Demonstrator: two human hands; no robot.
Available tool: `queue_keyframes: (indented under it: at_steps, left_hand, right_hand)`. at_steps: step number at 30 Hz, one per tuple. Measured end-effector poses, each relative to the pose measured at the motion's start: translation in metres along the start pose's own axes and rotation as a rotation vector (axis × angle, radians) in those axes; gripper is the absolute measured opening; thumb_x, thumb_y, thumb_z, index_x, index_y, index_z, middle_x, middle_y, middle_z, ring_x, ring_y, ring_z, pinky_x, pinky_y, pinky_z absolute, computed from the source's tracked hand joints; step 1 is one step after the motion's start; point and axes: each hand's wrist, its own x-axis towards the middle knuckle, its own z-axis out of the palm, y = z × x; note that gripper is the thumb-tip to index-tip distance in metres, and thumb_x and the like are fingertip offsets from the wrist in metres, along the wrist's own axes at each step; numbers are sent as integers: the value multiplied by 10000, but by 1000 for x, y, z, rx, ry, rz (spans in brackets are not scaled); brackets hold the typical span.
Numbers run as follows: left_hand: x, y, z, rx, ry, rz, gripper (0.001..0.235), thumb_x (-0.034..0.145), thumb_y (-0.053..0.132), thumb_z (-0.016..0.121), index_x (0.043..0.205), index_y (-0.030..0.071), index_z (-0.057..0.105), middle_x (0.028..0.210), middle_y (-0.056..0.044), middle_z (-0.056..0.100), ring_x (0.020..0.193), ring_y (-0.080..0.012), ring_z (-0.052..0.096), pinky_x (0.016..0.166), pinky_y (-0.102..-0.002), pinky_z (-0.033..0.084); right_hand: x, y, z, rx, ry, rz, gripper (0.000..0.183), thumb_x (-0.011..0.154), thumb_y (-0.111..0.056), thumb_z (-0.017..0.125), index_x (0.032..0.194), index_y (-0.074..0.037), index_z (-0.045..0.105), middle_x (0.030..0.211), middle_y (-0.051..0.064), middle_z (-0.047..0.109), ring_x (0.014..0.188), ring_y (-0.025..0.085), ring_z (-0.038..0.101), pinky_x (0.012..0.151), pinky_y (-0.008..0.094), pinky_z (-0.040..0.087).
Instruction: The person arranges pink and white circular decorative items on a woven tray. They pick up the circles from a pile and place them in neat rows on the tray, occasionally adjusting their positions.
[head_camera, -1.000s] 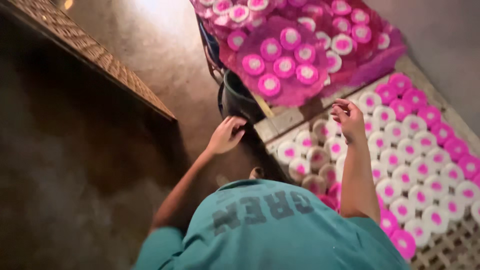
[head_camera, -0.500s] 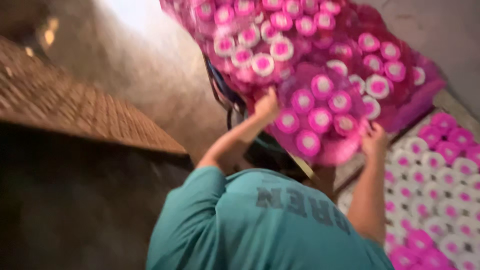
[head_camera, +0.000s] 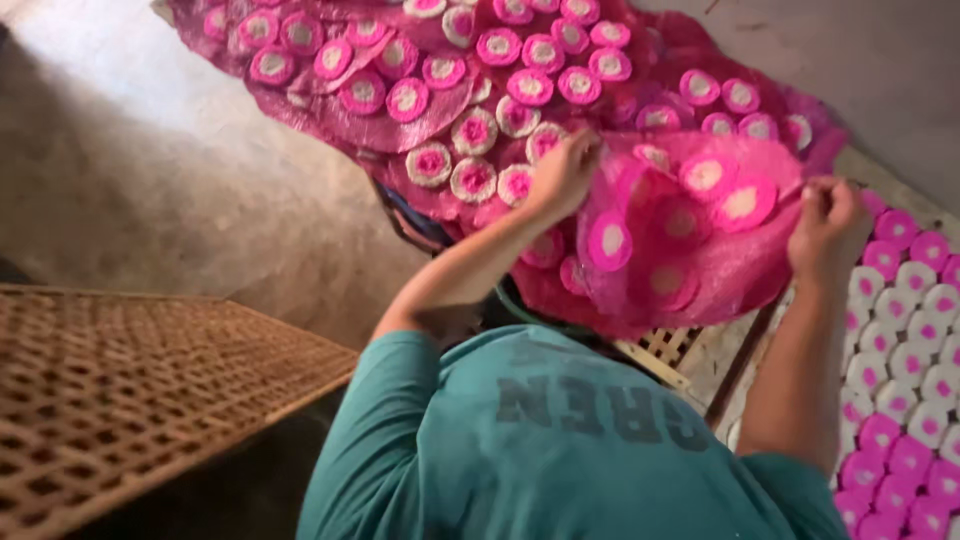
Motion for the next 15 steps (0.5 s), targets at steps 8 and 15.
queue_keyframes:
  at_steps: [8, 15]
  left_hand:
    - [204, -64, -100, -33, -40, -82, 226, 1027, 200, 532, 1213, 157, 655, 953, -63, 755, 624, -146, 685, 501, -339, 606]
    - [313, -213, -102, 197, -50, -48, 265, 966, 320, 642, 1213, 224, 654, 945, -147, 738, 838, -311, 735, 755, -489, 580]
  right_hand:
    - [184, -23, 122, 92, 111, -137, 131, 991, -70, 604, 989, 30, 689, 986, 161, 700, 907, 287, 664, 832, 431, 535]
    - [235, -14, 307, -94, 242, 162, 223, 982, -257, 727, 980, -35, 704, 935, 172, 732, 873, 353, 706, 795, 475, 560]
